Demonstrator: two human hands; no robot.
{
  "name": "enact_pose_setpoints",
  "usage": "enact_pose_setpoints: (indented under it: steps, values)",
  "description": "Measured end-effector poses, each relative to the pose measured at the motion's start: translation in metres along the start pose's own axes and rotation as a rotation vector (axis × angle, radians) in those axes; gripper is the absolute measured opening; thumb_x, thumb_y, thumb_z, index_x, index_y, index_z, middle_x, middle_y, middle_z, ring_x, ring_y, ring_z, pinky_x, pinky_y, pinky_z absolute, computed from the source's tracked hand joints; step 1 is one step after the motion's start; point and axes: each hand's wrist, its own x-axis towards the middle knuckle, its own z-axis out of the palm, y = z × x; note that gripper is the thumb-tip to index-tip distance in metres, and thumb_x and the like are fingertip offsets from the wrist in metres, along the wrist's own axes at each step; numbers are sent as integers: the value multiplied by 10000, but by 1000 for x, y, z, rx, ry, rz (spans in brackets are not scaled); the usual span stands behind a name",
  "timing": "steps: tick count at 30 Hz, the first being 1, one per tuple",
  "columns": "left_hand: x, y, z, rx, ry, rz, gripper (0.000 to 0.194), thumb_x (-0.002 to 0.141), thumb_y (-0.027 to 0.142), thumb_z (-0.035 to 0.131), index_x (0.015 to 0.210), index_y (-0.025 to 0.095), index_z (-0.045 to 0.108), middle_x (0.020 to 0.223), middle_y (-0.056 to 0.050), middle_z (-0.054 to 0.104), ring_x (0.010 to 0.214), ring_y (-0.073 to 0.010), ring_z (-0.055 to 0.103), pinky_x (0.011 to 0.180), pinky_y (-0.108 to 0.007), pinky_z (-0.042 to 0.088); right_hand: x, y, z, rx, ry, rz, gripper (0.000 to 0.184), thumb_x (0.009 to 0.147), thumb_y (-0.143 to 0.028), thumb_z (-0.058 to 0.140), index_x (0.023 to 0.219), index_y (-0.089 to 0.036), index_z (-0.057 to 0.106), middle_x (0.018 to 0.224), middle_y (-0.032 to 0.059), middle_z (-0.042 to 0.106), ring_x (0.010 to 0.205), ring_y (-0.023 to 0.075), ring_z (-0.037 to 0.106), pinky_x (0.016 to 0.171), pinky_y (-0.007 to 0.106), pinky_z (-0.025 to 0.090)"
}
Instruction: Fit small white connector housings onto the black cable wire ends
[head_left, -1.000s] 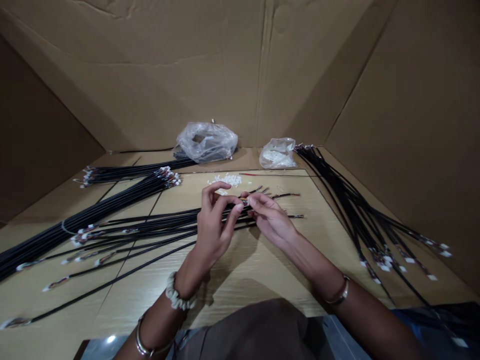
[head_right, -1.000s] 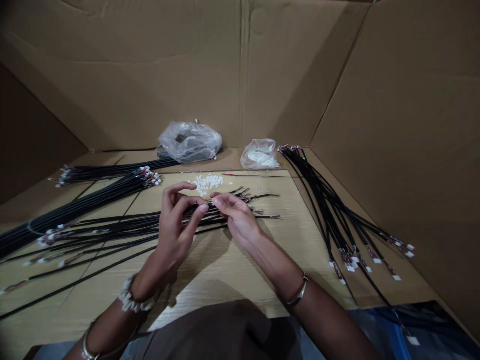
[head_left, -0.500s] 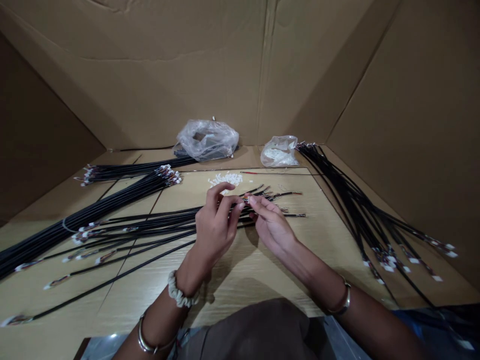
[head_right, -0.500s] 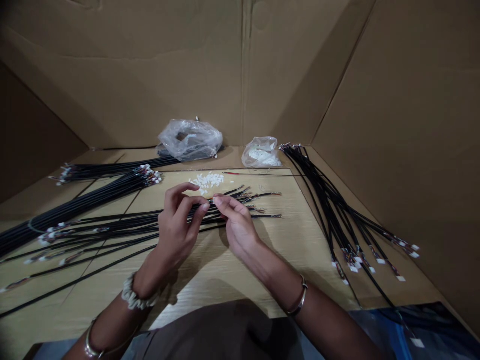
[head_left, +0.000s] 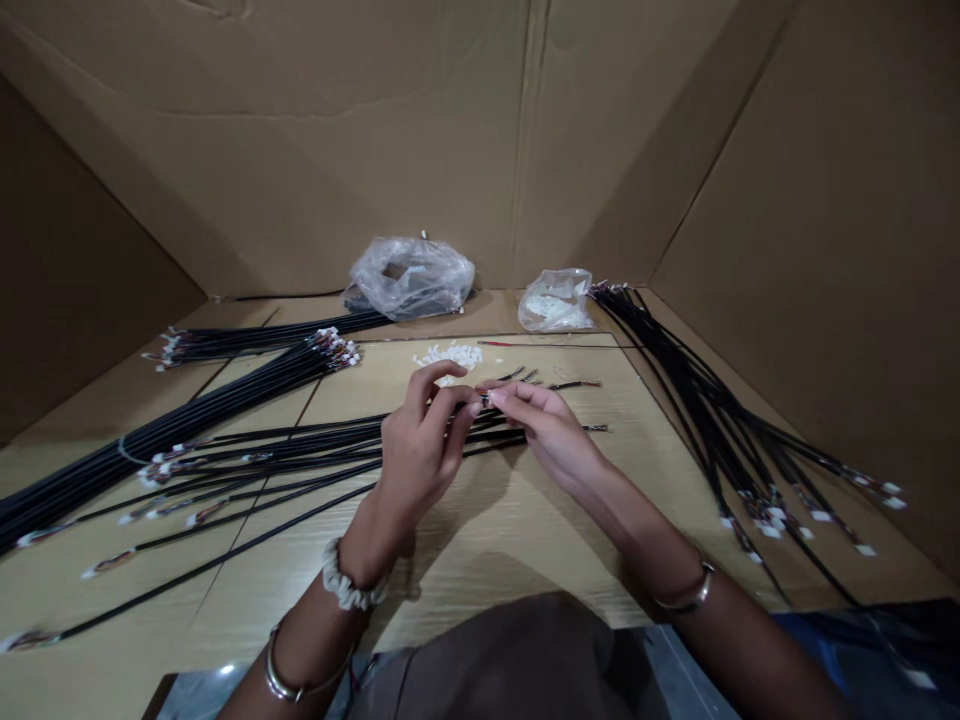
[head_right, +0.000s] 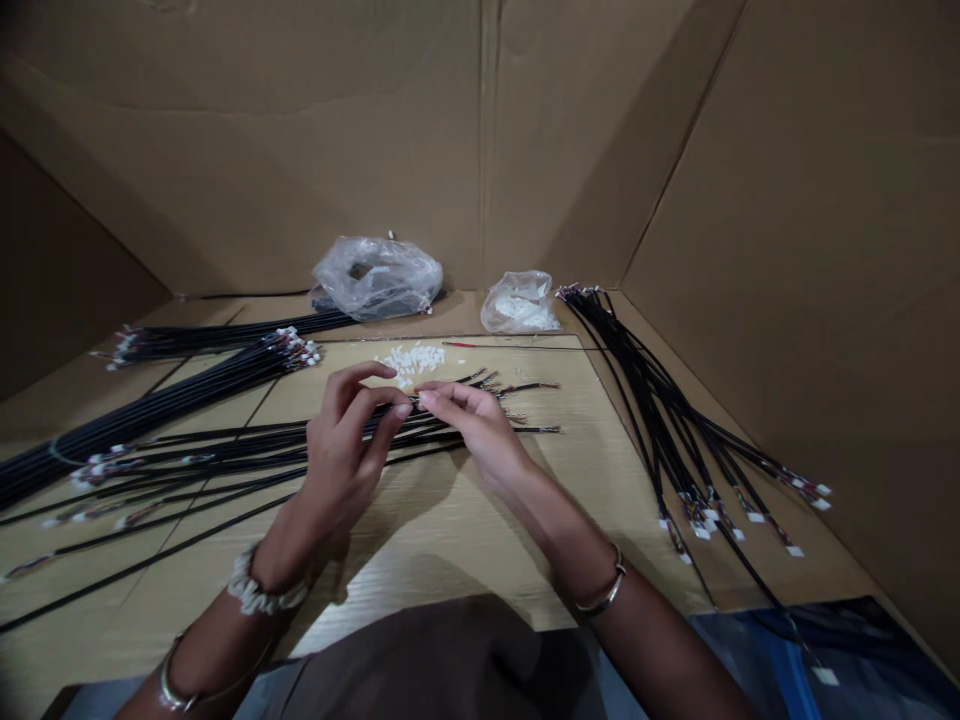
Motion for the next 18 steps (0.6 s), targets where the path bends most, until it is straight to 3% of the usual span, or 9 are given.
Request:
enact_pose_setpoints:
  steps: [5,18]
  values:
    - [3,0,-2,-17,-26,22,93,1044,223,594,1041,148,649,1220,-78,667,756,-114,634,659,-265,558,2,-11,-6,-60,-64,12,263,609,-434,977,675,-240,813,1104,50,804,1163,271,665,1152,440,372]
    - [4,2,-3,15,-24,51,92,1040,213,585,1044,148,649,1223,-97,690,834,-150,688,699,-285,557,-1,-1,1,-7,11,-53,198,639,-406,952,652,-277,802,1093,26,798,1228,269,630,1178,444,348]
